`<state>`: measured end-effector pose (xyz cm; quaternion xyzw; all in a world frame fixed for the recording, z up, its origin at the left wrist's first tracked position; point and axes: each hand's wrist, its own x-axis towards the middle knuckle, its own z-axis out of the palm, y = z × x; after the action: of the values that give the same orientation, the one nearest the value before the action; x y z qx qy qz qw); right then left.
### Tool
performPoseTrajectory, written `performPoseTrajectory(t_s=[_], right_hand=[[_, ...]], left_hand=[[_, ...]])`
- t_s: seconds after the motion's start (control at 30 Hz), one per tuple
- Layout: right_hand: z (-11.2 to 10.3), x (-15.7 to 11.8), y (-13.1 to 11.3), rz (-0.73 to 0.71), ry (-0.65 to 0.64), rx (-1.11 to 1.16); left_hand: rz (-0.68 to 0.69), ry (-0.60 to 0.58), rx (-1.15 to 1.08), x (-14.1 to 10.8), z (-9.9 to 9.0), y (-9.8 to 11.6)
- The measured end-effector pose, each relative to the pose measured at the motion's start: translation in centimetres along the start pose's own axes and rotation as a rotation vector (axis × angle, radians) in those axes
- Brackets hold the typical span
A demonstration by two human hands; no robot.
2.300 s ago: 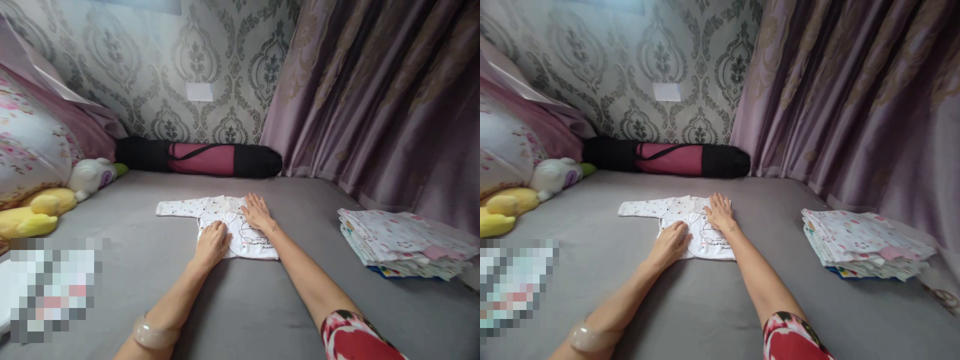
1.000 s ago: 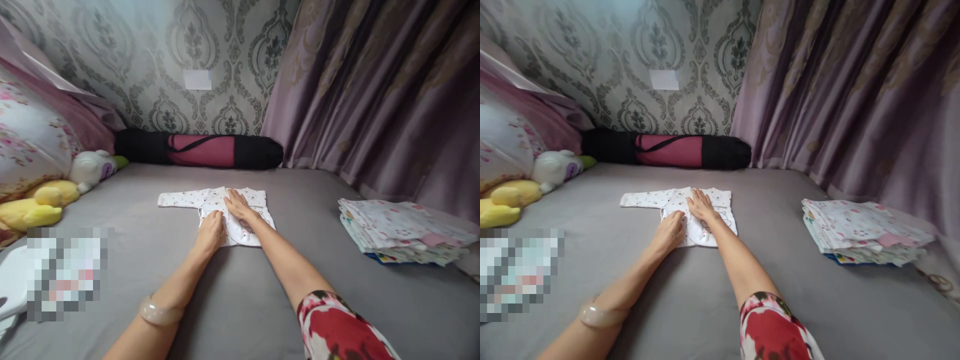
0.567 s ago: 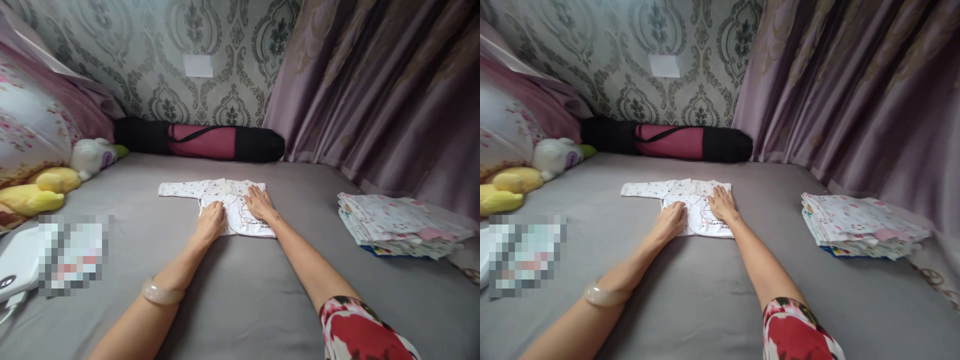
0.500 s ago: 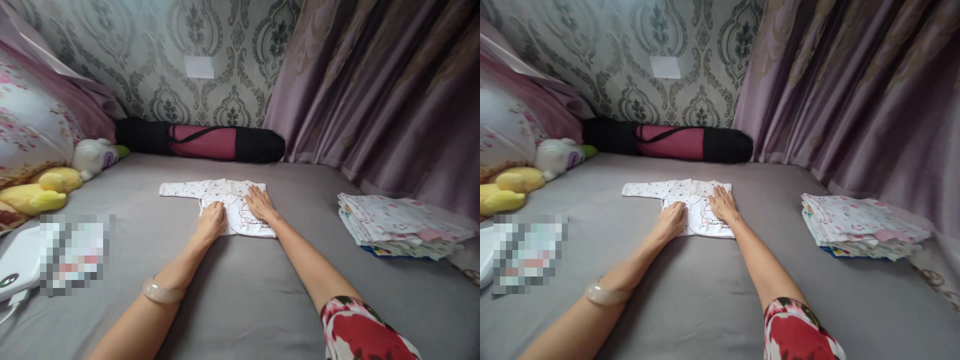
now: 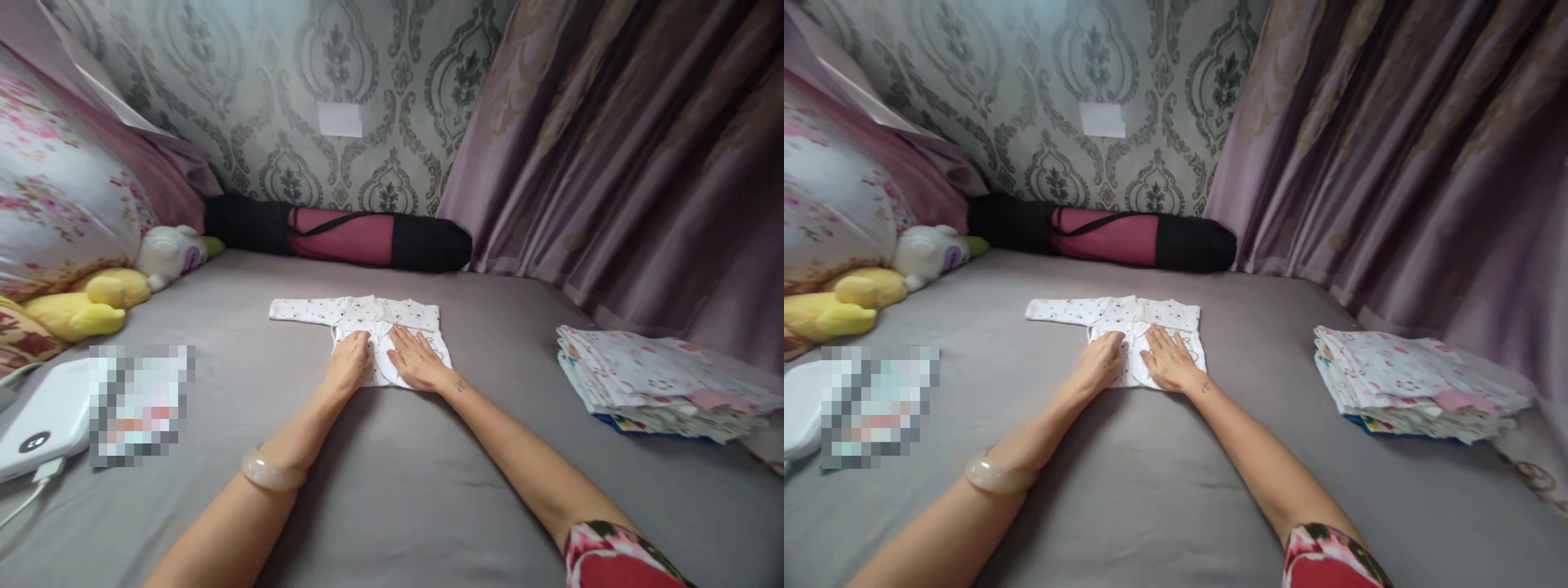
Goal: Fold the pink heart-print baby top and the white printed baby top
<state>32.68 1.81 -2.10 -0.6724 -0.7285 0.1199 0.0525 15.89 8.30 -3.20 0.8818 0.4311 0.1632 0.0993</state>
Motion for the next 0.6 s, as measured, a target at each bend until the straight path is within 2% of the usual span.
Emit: performPoseTrajectory(t_s=[0.27, 0.4, 0.5, 0.6], right_hand=[[0.6, -0.9, -1.4, -0.075, -0.021, 0.042], [-0.2, -0.6, -1.4, -0.089, -0.037, 0.063], [-1.3, 0.8, -1.2, -0.070, 0.063, 0.065], [-2.0, 3.3, -1.0, 0.017, 0.145, 0.058]], left_hand=[[-0.044, 0.037, -0.077, 0.2, 0.5, -0.3], [-0.052, 0.085, -0.165, 0.4, 0.7, -0.5], [-0.057, 0.106, -0.207, 0.5, 0.7, -0.6], [-0.060, 0.108, -0.211, 0.5, 0.7, -0.6]])
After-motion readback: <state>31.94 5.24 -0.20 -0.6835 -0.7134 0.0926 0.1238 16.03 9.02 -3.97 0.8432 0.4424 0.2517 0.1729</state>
